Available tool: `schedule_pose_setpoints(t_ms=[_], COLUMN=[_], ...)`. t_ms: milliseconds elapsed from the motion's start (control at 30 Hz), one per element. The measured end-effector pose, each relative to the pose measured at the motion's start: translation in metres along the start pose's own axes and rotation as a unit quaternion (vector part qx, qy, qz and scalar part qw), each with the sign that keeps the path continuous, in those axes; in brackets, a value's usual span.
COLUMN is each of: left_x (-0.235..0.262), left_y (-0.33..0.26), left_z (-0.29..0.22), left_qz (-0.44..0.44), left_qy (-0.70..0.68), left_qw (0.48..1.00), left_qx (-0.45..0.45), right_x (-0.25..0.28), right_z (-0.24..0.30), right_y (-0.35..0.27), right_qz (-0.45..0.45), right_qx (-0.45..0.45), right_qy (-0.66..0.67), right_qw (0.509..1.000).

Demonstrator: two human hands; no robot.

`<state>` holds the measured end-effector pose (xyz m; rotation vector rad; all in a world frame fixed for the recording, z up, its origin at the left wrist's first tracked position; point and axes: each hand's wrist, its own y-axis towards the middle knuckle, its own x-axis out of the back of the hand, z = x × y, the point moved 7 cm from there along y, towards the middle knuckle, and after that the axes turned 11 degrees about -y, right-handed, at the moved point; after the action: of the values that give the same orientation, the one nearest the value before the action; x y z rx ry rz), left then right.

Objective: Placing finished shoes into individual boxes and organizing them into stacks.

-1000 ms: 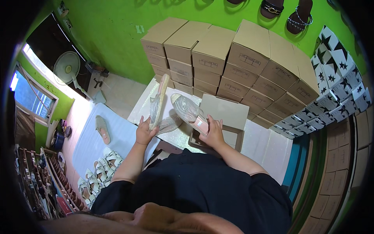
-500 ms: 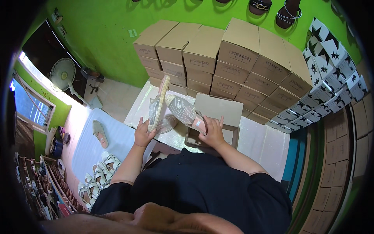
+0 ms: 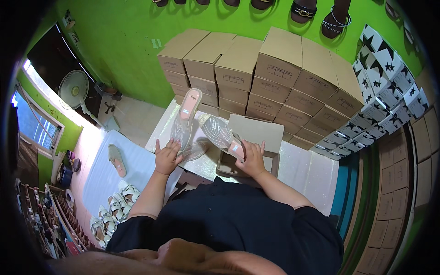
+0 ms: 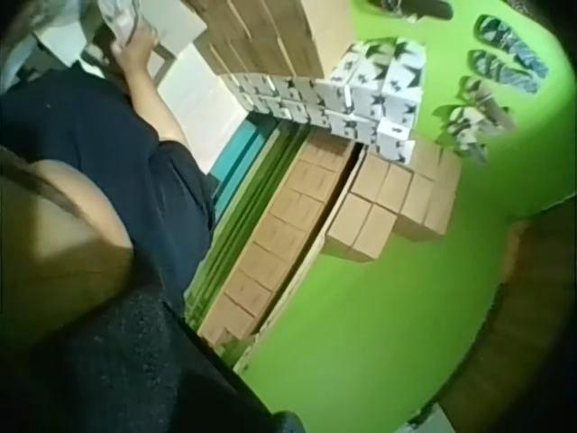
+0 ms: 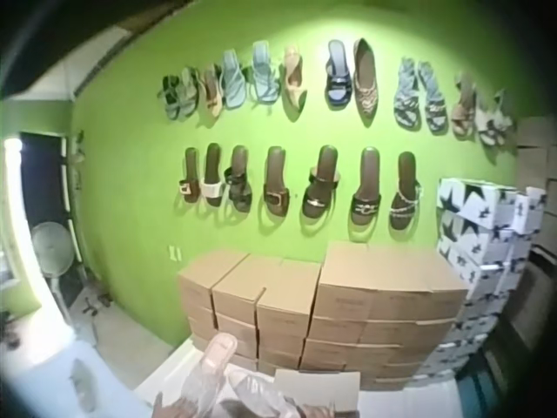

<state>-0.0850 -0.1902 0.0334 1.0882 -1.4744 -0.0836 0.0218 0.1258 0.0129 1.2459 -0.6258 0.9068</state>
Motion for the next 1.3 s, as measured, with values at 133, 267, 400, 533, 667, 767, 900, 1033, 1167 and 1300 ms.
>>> schedule_pose_setpoints(t_ms=[133,267,400,533,667,767,900,1033,1167,1300], left_x=[0.006,0.010,0.006,0.008,0.011,0.012,0.010,0.009,0.011,0.012], left_y=[0.000,-0.001,-0.006,-0.005,-0.002,-0.001,-0.006,-0.007,-0.003,0.003], left_z=[-0.005,-0.003,0.001,0.003,0.002,0.007,0.011,0.007,0.005,0.006], left_qz=[0.004,0.006,0.009,0.016,0.025,0.020,0.031,0.041,0.039,0.049], left_qy=[0.078,0.082,0.091,0.065,0.061,0.062,0.057,0.046,0.015,0.003], left_qw=[0.997,0.996,0.995,0.998,0.997,0.997,0.998,0.998,0.999,0.999], left_qx=[-0.018,-0.028,-0.034,-0.020,-0.027,-0.028,-0.017,-0.024,-0.028,-0.015], right_x=[-0.003,-0.003,-0.003,0.001,0.005,0.006,0.008,0.014,0.020,0.030], right_z=[-0.009,-0.009,-0.007,-0.002,0.004,0.007,0.011,0.011,-0.008,-0.044], right_y=[-0.003,-0.001,0.001,0.007,0.009,0.010,0.010,0.013,0.009,-0.008], right_qz=[0.007,0.003,0.003,0.004,0.007,0.000,0.001,0.003,0.022,0.082], right_qx=[-0.016,-0.011,-0.007,0.010,0.030,0.043,0.044,0.060,0.055,0.026], right_qy=[0.007,0.005,0.002,0.005,0.003,0.002,0.004,0.000,-0.012,-0.022], right_qw=[1.000,1.000,1.000,1.000,1.000,0.999,0.999,0.998,0.998,0.996])
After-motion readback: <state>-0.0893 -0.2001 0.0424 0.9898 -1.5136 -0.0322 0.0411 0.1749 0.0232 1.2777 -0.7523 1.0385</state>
